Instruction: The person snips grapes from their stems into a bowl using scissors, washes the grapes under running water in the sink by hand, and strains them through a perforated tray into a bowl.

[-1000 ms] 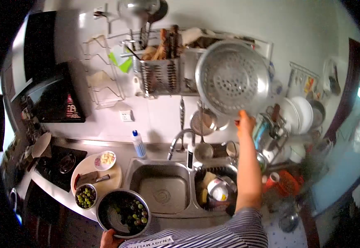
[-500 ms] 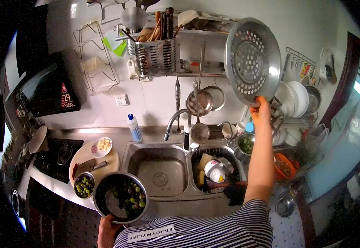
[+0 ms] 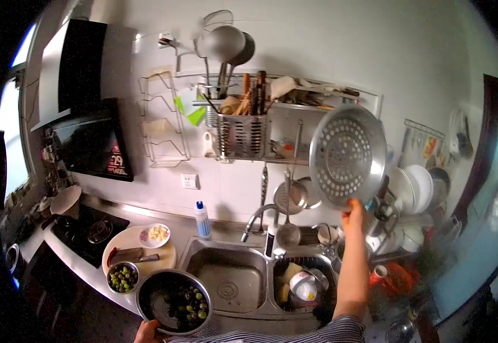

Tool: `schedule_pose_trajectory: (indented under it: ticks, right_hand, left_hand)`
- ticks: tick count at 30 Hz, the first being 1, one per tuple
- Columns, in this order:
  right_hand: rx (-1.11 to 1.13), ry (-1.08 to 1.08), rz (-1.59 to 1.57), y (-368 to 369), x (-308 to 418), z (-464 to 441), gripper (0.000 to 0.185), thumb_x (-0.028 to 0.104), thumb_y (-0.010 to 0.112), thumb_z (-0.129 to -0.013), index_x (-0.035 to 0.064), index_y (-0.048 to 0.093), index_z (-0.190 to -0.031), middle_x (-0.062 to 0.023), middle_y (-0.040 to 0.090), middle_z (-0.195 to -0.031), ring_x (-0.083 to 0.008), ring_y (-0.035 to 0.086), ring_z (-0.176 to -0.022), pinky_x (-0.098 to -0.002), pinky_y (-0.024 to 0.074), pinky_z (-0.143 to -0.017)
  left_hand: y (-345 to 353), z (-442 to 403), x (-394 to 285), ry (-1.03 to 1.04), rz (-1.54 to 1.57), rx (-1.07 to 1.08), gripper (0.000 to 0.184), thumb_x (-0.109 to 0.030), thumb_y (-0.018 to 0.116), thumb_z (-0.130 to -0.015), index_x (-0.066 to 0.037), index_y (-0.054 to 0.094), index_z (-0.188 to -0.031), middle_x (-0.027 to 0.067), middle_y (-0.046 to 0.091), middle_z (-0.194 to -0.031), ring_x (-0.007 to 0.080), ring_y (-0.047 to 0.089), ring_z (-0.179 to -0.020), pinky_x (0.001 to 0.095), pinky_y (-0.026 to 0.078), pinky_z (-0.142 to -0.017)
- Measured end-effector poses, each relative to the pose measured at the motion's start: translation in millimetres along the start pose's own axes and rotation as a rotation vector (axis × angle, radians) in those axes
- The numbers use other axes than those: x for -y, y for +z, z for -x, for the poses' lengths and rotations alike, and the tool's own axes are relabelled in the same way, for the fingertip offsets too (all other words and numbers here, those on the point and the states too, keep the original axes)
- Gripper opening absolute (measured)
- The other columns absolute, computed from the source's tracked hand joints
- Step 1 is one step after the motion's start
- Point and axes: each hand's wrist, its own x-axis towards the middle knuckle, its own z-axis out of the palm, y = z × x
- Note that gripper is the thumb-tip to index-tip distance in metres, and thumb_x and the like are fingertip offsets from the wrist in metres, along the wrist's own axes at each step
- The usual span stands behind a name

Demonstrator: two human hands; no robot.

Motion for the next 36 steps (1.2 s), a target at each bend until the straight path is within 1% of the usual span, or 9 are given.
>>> schedule_pose_trajectory:
  ticks: [4,8,15,18,20,22,24,28,36]
  right_hand:
    - [0.132,0.003,0.002,-15,-17,17,0.013,0.021,0.054,-0.082,0.0073,0.056,-0.081,-0.0025,0.052,-0.07,-0.0126,0.042,-0.051,-0.0261,0.0326,-0.045]
    - [0.176,0.145,0.112,-42,-13,65,0.015,0.024,0.053,-0.084,0.0116,0.055,-0.075,0.0026,0.049,-0.066,-0.009,0.036,-0.049,-0.0235,0.0265,-0.046]
    - [0.087,0.339,0.581,-102,1,143,0.016,0.011,0.057,-0.07,0.0017,0.056,-0.084,-0.0058,0.056,-0.079,-0.0195,0.054,-0.075,-0.0325,0.0435,-0.058]
    - [0.025,0.325,0.865,-133,-19,159,0.025,0.011,0.057,-0.068,-0.001,0.056,-0.091,-0.0089,0.056,-0.083,-0.0212,0.054,-0.072,-0.0334,0.0437,-0.06]
    - [0.019,0.472,0.997,-128,-25,179,0.035,0.015,0.058,-0.067,-0.0049,0.053,-0.096,-0.0112,0.057,-0.079,-0.02,0.054,-0.061,-0.0315,0.0423,-0.046]
    - [0.285,0.708,1.078,-135,-35,180,0.038,0.016,0.058,-0.068,-0.0049,0.05,-0.098,-0.0121,0.056,-0.079,-0.0191,0.054,-0.063,-0.03,0.0398,-0.04]
    - [0.22,0.656,1.225,-120,-54,201,0.041,0.017,0.058,-0.069,-0.0063,0.048,-0.101,-0.0128,0.056,-0.081,-0.0196,0.054,-0.062,-0.0309,0.0418,-0.046]
    - [0.398,0.628,1.111,-90,-101,229,0.033,0.015,0.056,-0.072,-0.01,0.055,-0.093,-0.0118,0.06,-0.077,-0.02,0.055,-0.065,-0.0319,0.0434,-0.06]
    - [0.5,0.87,1.0,-44,-173,252,0.026,0.016,0.054,-0.077,-0.005,0.054,-0.092,-0.0126,0.059,-0.076,-0.0167,0.054,-0.053,-0.0294,0.0384,-0.039]
  left_hand:
    - [-5,-10,-8,-0.179,-0.012,-0.119,0.029,-0.002,0.036,-0.087,0.008,0.033,-0.114,0.0215,0.052,-0.086,0.0334,0.059,-0.063,0.0486,0.055,-0.054]
    - [24,26,-29,-0.013,0.071,-0.138,0.03,0.0,0.037,-0.078,0.013,0.043,-0.105,0.0237,0.056,-0.091,0.0344,0.061,-0.068,0.0459,0.057,-0.051]
    - [11,12,-47,0.067,0.049,-0.072,0.037,-0.002,0.036,-0.077,0.009,0.038,-0.112,0.0221,0.056,-0.091,0.0322,0.063,-0.071,0.0444,0.057,-0.052]
    - [12,10,-61,0.172,0.01,-0.03,0.037,-0.013,0.04,-0.08,-0.004,0.041,-0.116,0.0136,0.057,-0.092,0.0255,0.061,-0.067,0.0369,0.056,-0.049]
    - [-1,-18,-59,0.188,0.105,-0.158,0.032,-0.015,0.044,-0.081,-0.005,0.044,-0.111,0.0101,0.054,-0.087,0.0245,0.059,-0.067,0.0367,0.054,-0.046]
    - [-9,-22,-74,0.228,0.079,0.009,0.028,-0.013,0.046,-0.081,-0.001,0.045,-0.106,0.0105,0.054,-0.087,0.0237,0.059,-0.067,0.0369,0.055,-0.05]
    - [14,-10,-94,0.25,0.069,-0.1,0.025,-0.01,0.044,-0.082,0.002,0.045,-0.104,0.0119,0.054,-0.086,0.0251,0.06,-0.067,0.0385,0.057,-0.052]
    - [49,16,-126,0.299,-0.102,-0.035,0.026,-0.006,0.044,-0.081,0.006,0.043,-0.105,0.0162,0.055,-0.087,0.0286,0.062,-0.072,0.0402,0.058,-0.055]
    - [93,25,-124,0.282,-0.262,0.055,0.031,-0.007,0.047,-0.079,0.012,0.047,-0.103,0.0228,0.059,-0.09,0.0353,0.063,-0.07,0.0444,0.057,-0.057]
